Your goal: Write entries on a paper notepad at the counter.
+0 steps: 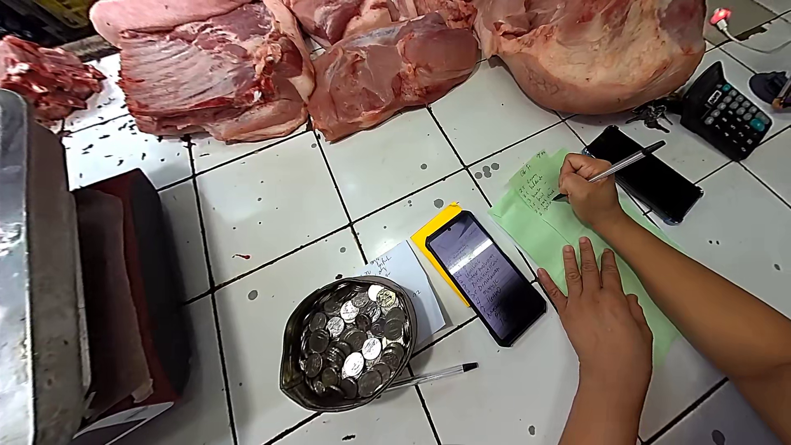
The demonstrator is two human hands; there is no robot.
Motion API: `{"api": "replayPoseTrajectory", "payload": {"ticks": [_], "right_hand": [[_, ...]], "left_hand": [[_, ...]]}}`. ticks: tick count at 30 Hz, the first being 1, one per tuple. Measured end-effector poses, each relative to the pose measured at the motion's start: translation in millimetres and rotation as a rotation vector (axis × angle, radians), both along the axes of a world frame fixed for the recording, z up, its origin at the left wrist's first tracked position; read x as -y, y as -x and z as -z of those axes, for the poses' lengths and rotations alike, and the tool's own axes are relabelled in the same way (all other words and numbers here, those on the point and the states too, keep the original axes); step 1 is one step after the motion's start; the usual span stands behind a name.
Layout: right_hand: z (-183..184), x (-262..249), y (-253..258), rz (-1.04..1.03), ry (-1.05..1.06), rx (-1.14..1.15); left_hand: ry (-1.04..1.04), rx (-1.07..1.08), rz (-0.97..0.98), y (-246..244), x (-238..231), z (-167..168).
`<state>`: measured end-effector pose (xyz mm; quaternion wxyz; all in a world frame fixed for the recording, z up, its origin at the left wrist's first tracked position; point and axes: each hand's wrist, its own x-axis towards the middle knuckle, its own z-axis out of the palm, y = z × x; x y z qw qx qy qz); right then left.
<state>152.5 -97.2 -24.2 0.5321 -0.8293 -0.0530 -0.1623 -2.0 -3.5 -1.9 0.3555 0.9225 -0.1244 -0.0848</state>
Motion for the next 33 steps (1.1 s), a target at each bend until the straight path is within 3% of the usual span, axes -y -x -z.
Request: {"api": "replayPoseTrajectory", "payload": {"ticks": [9, 12, 16, 24, 30, 33], "right_hand": [[-1, 1, -1, 0.012, -0.01, -0.005], [0, 3, -2, 0.018, -0.1, 0.001], [-1, 0, 0, 0.009, 0.006, -0.042], [-2, 16, -5, 0.02, -0.118, -0.028], [1, 12, -2, 0.023, 0.008, -0.024], [1, 19, -7, 0.063, -0.109, 0.008]], "left_hand": [[0.007, -0.011, 0.001, 0, 0, -1], [-0.004, 0.0, 0.007, 0, -1, -1], [0.0, 0.008, -0.005, 0, 0, 0], [-0.004, 0.001, -0.004, 0, 0, -1], [-0.006, 0.003, -0.003, 0, 0, 0], [0.006, 0.013, -0.009, 1, 0, 0]]}}
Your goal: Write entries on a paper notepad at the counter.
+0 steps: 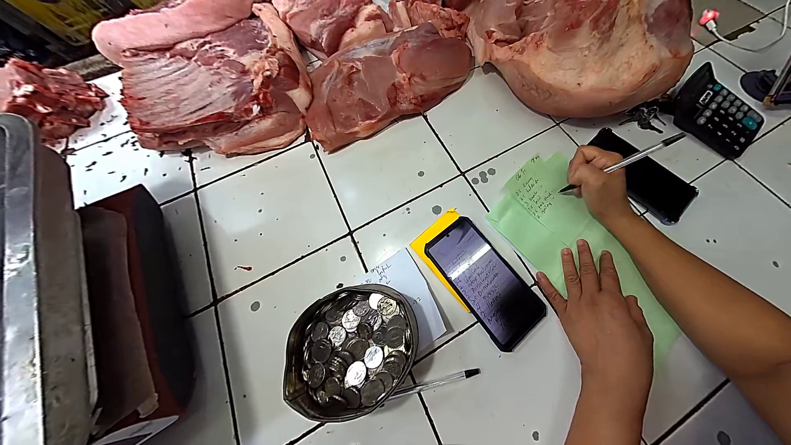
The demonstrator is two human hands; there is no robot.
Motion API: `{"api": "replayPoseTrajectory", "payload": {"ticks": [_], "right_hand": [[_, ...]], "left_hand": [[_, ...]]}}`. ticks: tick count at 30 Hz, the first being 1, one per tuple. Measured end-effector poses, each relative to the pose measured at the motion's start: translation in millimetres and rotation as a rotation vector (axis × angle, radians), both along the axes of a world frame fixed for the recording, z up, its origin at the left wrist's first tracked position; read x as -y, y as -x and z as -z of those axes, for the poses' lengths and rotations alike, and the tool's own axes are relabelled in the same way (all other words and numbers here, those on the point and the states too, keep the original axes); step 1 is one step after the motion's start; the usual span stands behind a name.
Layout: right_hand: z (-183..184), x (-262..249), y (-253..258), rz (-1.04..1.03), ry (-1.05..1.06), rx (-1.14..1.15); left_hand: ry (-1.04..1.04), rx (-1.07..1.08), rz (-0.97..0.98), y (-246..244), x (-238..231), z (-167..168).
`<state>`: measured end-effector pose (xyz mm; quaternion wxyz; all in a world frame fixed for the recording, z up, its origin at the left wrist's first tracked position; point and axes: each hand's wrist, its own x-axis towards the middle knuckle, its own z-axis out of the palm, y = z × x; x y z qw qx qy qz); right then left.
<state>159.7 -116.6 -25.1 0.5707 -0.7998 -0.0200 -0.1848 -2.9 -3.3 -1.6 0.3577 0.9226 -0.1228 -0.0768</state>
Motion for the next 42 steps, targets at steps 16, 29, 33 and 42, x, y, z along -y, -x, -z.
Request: {"api": "replayPoseTrajectory", "payload": {"ticks": [16, 29, 33, 42], "right_hand": [[-19, 13, -6, -0.149, 0.343, -0.241], [-30, 38, 0, -0.29, 0.423, -0.367], [-24, 28, -1, -0.214, 0.4, -0.299], [-22, 10, 2, -0.082, 0.528, -0.249]], "left_hand": [[0.041, -0.098, 0.025, -2, -1, -5], [0.059, -0.122, 0.036, -2, -4, -6], [0.105, -0.083, 0.006, -1, -6, -7], [0.088, -0.104, 0.024, -2, -5, -10]]}}
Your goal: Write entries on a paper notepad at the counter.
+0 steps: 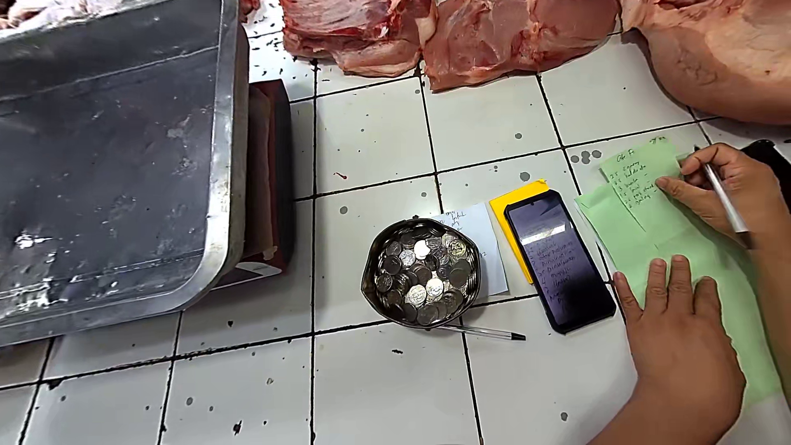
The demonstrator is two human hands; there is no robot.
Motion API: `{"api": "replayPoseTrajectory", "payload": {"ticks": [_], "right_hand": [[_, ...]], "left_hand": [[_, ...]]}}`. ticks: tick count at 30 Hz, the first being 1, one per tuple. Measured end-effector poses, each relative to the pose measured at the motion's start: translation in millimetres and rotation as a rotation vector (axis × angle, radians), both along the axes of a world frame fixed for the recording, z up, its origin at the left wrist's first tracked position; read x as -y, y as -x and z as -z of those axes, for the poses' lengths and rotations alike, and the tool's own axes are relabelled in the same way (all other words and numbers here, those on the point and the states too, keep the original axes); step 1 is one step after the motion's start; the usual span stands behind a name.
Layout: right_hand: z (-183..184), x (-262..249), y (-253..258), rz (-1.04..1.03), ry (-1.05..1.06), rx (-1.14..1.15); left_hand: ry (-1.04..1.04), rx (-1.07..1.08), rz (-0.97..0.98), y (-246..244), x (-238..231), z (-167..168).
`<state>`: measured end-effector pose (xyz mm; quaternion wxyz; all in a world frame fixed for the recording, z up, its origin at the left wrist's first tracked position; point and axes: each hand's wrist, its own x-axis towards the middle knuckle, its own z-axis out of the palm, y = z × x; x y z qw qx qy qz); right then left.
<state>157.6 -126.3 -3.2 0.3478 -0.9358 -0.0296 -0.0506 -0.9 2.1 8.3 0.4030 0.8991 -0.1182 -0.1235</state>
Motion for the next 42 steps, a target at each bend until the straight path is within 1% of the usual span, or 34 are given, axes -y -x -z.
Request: {"api": "replayPoseTrajectory", "payload": {"ticks": [2, 4, 6, 8, 10, 12, 14, 22, 27, 31, 38, 42], "right_hand": [[-1, -5, 4, -0.035, 0.031, 0.137], [1, -10, 5, -0.028, 0.033, 0.289], [0, -18, 9, -0.05, -0.042, 0.332], [5, -25, 11, -0.097, -0.189, 0.282], [12, -29, 9, -0.133, -0.403, 0.14], [17, -30, 7, -0.118, -0.578, 0.024], [18, -29, 6, -0.111, -0.663, 0.002], [19, -30, 3, -0.033, -0.674, 0.128], [23, -29, 1, -0.116, -0.573, 0.191], [22, -28, 1, -0.103, -0.552, 0.188], [22, -32, 5, -0.19, -0.56, 0.134], [23, -36, 6, -0.162, -0.453, 0.147]], "left_hand": [[0.001, 0.002, -0.001, 0, 0, 0], [-0.021, -0.008, 0.014, -1, 0, -1], [-0.037, 0.001, 0.015, -1, 1, 0], [-0.029, 0.005, 0.011, 0, 1, 1], [-0.03, -0.002, 0.013, -1, 1, 1], [-0.042, -0.005, 0.019, -1, 1, 1], [-0.049, 0.009, 0.016, 0, 2, 2], [-0.051, 0.006, 0.016, 0, 3, 3], [-0.032, 0.005, 0.002, -1, 2, 1], [-0.054, 0.017, 0.006, -1, 3, 3], [-0.072, 0.033, -0.001, -1, 5, 5], [-0.082, 0.03, -0.002, 0, 4, 5]]}}
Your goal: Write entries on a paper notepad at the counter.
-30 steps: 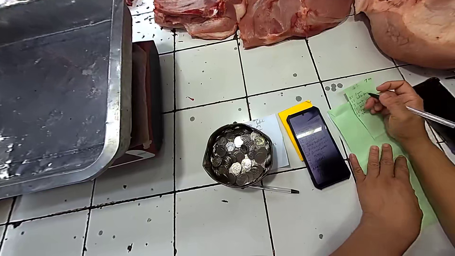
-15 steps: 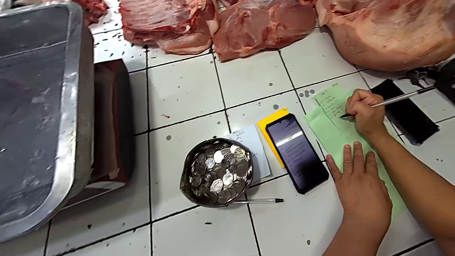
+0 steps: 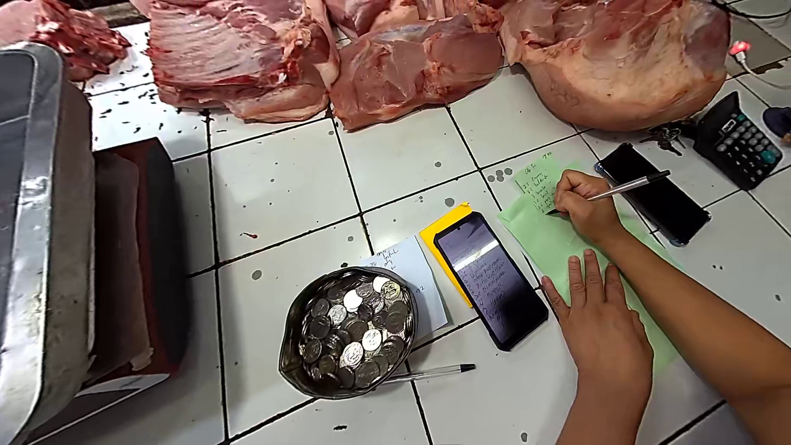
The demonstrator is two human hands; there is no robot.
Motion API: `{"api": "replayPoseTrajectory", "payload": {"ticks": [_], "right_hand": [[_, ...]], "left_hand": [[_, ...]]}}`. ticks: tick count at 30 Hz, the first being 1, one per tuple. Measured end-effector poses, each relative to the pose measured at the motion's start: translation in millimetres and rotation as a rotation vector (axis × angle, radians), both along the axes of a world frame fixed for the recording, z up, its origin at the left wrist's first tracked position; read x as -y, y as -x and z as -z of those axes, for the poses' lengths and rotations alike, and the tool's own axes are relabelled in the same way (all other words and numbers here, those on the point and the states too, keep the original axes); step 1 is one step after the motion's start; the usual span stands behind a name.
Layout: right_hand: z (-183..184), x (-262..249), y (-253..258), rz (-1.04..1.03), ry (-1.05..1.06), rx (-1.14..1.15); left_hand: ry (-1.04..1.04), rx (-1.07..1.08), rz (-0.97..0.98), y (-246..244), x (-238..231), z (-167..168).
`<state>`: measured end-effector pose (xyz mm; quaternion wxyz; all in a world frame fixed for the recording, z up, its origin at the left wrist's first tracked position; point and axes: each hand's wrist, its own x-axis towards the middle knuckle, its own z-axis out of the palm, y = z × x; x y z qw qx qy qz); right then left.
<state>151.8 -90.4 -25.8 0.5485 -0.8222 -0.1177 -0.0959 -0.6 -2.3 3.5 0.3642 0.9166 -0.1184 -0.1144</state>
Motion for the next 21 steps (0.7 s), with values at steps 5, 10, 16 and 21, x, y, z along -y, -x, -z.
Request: {"api": "replayPoseTrajectory", "payload": {"ticks": [5, 10, 16, 21], "right_hand": [[0, 2, 1, -0.011, 0.006, 0.002], [1, 2, -1, -0.003, -0.007, -0.009], [-1, 10, -3, 0.03, -0.035, 0.016], [-1, 8, -3, 0.027, 0.007, 0.002]], "left_hand": [[-0.011, 0.036, -0.015, 2, 2, 4], [-0.005, 0.044, -0.016, 1, 2, 4], [0.006, 0.043, -0.018, 2, 1, 3], [0.002, 0.048, -0.014, 1, 1, 4]]}}
